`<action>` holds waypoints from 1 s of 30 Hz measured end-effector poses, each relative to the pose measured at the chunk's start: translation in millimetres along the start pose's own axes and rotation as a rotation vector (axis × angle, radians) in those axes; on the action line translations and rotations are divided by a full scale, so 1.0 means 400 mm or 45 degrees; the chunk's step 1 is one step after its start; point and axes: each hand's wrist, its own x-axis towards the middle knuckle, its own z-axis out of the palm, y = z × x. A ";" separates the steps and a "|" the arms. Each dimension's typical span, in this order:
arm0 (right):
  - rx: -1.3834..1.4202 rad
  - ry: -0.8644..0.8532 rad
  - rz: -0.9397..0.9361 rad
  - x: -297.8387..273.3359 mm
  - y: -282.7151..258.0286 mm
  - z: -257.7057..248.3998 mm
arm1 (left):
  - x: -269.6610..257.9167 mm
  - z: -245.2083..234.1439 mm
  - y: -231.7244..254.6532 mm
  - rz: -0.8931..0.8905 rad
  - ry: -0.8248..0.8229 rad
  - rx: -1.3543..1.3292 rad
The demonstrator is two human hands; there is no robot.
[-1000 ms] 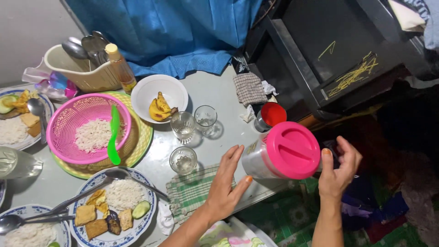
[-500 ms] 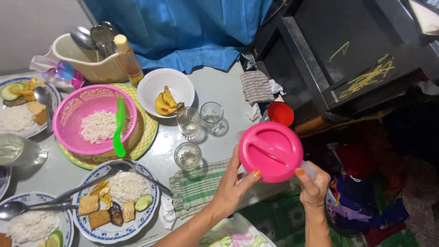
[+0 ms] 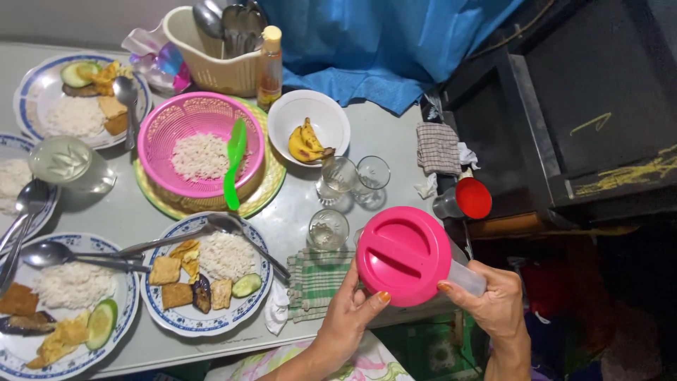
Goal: Serve rice from a basket onto plates and pour water into glasses.
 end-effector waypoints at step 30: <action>-0.324 -0.306 0.177 0.038 -0.123 0.069 | 0.007 -0.093 0.044 -0.292 0.124 -0.170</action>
